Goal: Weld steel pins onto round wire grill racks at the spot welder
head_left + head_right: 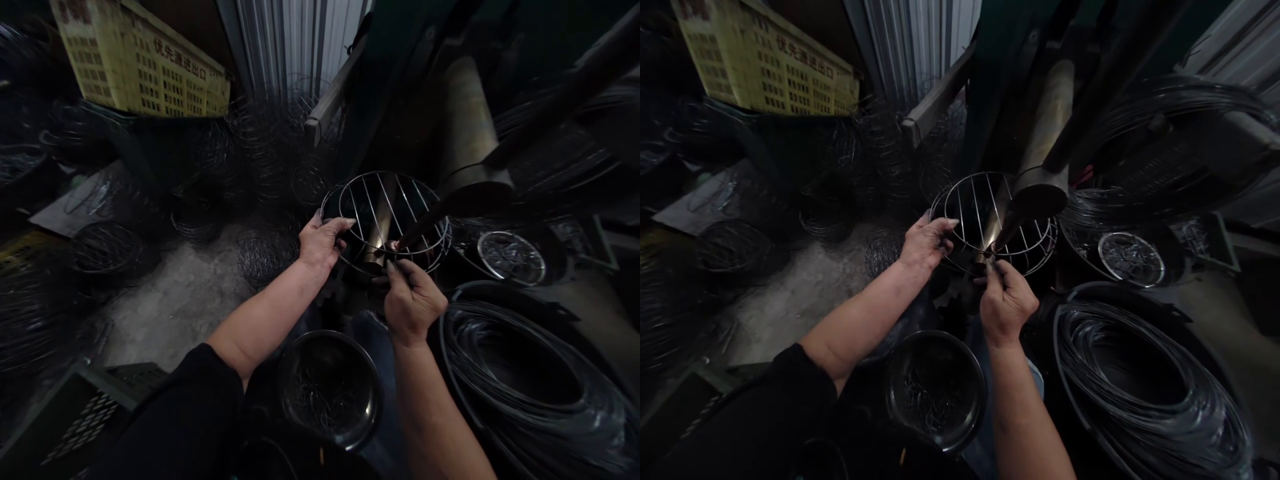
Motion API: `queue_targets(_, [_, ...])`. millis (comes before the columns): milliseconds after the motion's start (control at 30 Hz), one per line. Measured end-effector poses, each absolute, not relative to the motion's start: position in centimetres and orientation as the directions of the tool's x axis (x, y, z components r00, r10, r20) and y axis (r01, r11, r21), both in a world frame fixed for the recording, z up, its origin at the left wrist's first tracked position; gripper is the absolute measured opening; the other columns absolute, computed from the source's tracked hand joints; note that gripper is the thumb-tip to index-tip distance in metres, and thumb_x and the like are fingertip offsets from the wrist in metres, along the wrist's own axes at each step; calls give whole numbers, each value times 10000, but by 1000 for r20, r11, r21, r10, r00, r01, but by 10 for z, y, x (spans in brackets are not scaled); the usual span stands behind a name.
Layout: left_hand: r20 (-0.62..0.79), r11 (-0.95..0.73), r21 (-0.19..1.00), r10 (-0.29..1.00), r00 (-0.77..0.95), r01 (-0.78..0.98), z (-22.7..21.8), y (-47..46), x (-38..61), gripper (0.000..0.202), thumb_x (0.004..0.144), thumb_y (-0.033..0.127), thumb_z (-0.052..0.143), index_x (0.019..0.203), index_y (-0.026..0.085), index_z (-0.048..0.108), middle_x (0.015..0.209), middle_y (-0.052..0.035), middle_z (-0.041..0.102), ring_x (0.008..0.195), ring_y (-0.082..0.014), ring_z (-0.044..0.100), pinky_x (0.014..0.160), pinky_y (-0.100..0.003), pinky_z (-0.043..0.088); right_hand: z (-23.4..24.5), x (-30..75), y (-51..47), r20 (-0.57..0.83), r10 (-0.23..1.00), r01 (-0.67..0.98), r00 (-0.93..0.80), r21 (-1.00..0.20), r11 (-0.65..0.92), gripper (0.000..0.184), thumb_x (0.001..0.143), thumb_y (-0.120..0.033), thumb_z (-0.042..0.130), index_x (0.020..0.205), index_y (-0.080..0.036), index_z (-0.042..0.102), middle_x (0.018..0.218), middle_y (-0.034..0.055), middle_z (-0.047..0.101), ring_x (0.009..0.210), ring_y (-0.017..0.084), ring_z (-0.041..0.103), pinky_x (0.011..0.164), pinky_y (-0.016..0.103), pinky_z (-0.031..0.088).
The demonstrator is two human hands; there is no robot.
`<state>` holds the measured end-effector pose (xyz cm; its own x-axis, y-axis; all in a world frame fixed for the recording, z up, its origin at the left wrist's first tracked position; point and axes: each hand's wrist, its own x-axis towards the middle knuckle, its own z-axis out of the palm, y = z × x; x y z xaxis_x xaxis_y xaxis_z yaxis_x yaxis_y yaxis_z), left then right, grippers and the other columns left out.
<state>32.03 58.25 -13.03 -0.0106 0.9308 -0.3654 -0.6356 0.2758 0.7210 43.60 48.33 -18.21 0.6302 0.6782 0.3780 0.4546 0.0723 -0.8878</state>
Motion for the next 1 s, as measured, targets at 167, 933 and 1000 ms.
queue_targets(167, [-342, 253, 731, 940, -19, -634, -129, 579, 318, 417, 496, 98, 819, 797, 187, 545, 655, 65, 555, 511, -64, 485, 456, -202, 296, -177, 434, 483, 366, 682, 428, 632, -900, 86, 257, 835, -419, 654, 849, -172, 724, 751, 28, 723, 554, 170, 692, 576, 273, 536])
queue_targets(933, [-448, 358, 681, 894, 22, -639, -146, 587, 318, 649, 682, 212, 870, 1268, 221, 592, 961, -32, 641, 875, -199, 647, 637, -256, 402, -165, 440, 459, 435, 675, 528, 596, -845, 79, 240, 864, -395, 661, 950, -183, 733, 844, 31, 719, 658, 163, 649, 661, 313, 551])
queue_targets(1000, [-431, 355, 708, 902, 24, -611, -146, 596, 313, 496, 798, 363, 802, 1227, 196, 617, 1055, -43, 620, 1001, -258, 645, 682, -303, 405, -176, 431, 433, 446, 720, 633, 532, -774, 12, 275, 883, -429, 641, 991, -197, 742, 904, 42, 735, 744, 187, 672, 748, 350, 556])
